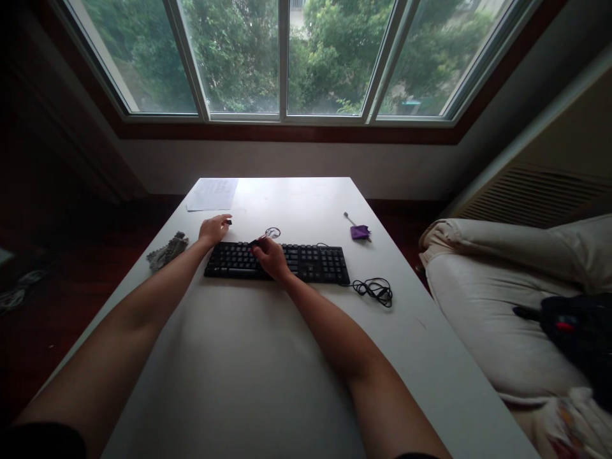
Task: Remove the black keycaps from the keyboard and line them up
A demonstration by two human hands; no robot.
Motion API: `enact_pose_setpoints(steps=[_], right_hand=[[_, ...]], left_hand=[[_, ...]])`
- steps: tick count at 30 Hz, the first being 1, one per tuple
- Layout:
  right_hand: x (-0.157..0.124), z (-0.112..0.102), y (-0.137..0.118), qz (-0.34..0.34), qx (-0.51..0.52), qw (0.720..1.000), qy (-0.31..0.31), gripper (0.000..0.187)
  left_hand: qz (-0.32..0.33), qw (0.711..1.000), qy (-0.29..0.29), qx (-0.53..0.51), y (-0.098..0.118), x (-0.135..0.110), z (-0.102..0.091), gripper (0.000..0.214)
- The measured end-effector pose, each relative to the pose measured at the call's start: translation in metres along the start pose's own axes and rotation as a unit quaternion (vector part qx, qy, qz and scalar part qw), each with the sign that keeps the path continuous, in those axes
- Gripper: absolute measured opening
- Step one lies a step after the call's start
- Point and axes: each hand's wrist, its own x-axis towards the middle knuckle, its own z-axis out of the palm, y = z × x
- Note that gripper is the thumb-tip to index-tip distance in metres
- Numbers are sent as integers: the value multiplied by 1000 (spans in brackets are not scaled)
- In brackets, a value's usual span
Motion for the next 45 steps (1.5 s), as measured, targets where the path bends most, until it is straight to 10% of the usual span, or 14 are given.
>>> enact_pose_setpoints(steps=[24,45], right_hand=[[-1,-4,-4,-22,-61,998,-1,22],[8,-4,1,-22,-49,999,6,23]], left_hand=[[-73,997,-1,36,-20,33,28,29],[35,997,-31,-65,-4,-32,-10,24]])
